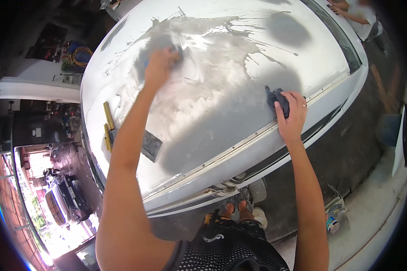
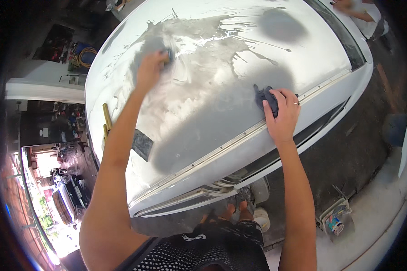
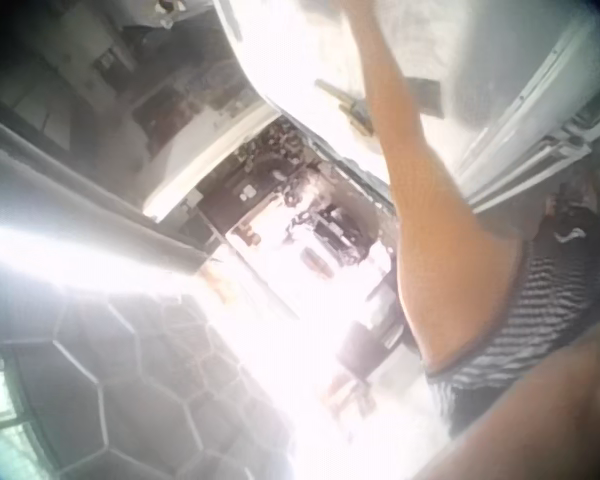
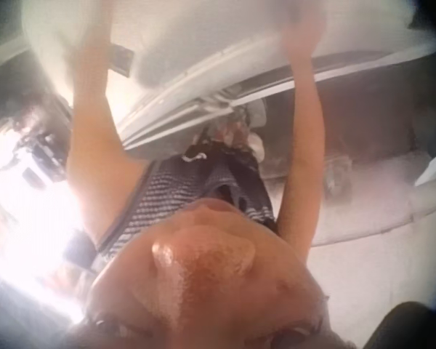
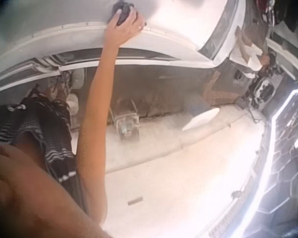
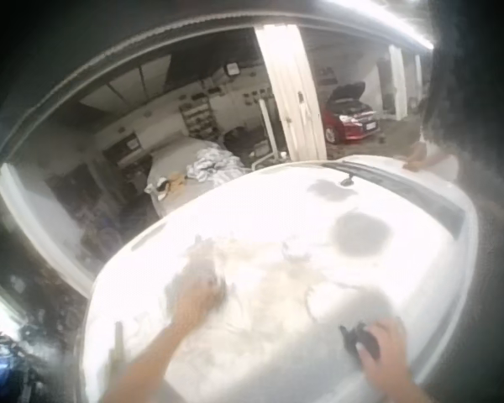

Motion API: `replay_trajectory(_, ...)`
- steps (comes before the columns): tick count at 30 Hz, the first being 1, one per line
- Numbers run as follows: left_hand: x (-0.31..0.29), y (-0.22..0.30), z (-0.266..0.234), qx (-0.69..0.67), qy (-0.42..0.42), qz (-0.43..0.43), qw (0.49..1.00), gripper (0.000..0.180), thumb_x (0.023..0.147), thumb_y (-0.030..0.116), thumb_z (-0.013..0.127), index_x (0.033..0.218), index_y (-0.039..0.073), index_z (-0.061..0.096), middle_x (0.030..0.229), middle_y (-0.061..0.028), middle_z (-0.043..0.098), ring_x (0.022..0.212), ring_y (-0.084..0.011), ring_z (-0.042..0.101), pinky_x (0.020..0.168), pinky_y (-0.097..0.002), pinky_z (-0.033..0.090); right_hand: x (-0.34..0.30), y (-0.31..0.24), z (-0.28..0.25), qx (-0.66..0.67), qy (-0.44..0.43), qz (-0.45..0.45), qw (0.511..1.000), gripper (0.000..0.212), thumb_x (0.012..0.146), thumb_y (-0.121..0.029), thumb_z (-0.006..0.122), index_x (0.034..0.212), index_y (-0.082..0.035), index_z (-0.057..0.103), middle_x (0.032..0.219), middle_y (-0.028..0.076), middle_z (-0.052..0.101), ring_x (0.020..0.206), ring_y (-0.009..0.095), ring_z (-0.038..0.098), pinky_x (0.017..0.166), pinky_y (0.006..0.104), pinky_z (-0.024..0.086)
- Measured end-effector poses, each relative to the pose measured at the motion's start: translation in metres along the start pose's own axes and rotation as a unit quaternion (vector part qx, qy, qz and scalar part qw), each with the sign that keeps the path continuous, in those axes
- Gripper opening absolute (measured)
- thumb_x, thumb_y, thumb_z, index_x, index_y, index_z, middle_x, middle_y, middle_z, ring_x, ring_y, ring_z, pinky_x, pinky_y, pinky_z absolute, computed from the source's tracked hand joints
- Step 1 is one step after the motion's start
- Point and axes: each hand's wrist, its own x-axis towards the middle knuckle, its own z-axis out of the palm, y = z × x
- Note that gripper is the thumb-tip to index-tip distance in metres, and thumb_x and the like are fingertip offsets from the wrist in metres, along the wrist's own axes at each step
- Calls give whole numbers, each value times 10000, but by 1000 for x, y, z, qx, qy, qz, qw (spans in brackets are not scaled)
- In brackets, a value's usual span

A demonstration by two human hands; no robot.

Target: The person sands the roof of a white car using multiple sanding blocks and a cloth. They repeatedly rub the surface, switch between different sanding blocks, and wipe the area with a cloth.

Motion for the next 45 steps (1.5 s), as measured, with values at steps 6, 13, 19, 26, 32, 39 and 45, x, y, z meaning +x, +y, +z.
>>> replay_trajectory(6, 16, -30, -27, -26, -66, -172, 983, 377, 974, 89, 564, 1292, 225, 713, 1195, -66, 726, 1209, -323, 621, 973, -465, 535, 1, -6, 5, 4, 4, -2, 1000, 354, 909, -203, 757, 1241, -114, 668, 1274, 96, 619, 1206, 338, 548, 1005, 481, 397)
replay_trajectory(13, 10, 4, 0, 26, -66, -111, 991, 408, 943, 73, 574, 1283, 240, 725, 1306, -80, 696, 1229, -349, 613, 1010, -460, 526, -1, 3, 6, -21, 1, 4, 1000, 355, 909, -204, 758, 1243, -119, 670, 1268, 96, 620, 1204, 340, 546, 1013, 488, 398)
replay_trajectory(19, -31, 0, -37, -16, -47, -62, 997, 445, 930, -5, 547, 1271, 219, 724, 1417, -73, 656, 1308, -333, 588, 1067, -416, 511, 3, -6, 2, -8, 12, 4, 1000, 356, 903, -204, 763, 1237, -120, 673, 1257, 95, 626, 1206, 341, 546, 1013, 489, 400)
replay_trajectory(26, 26, 9, -7, 32, -94, -180, 979, 439, 968, 108, 532, 1333, 282, 701, 1336, -91, 693, 1240, -324, 621, 996, -434, 523, 4, -5, 6, -10, 12, 5, 1000, 345, 911, -207, 758, 1234, -120, 672, 1264, 90, 625, 1216, 340, 544, 1011, 482, 399)
replay_trajectory(32, -27, 35, -17, -13, -52, -83, 995, 531, 932, -8, 598, 1352, 302, 692, 1439, -85, 634, 1269, -328, 603, 1110, -434, 474, 1, -6, 3, -11, 12, 7, 1000, 341, 918, -219, 754, 1235, -120, 675, 1274, 90, 624, 1212, 335, 547, 1008, 476, 402)
replay_trajectory(39, 66, 33, -6, 35, -114, -230, 966, 379, 986, 165, 618, 1333, 295, 697, 1301, -93, 677, 1240, -340, 604, 1044, -459, 496, -4, -1, 5, -15, 12, 4, 1000, 348, 917, -228, 749, 1238, -116, 675, 1263, 89, 629, 1203, 332, 551, 1017, 476, 405)
replay_trajectory(45, -36, 31, -15, 10, -87, -64, 994, 436, 949, 67, 657, 1333, 267, 703, 1458, -69, 623, 1339, -327, 570, 1123, -433, 469, 0, -1, 1, -19, 16, 16, 1000, 352, 917, -235, 744, 1240, -115, 674, 1270, 93, 623, 1208, 333, 548, 1035, 477, 392)
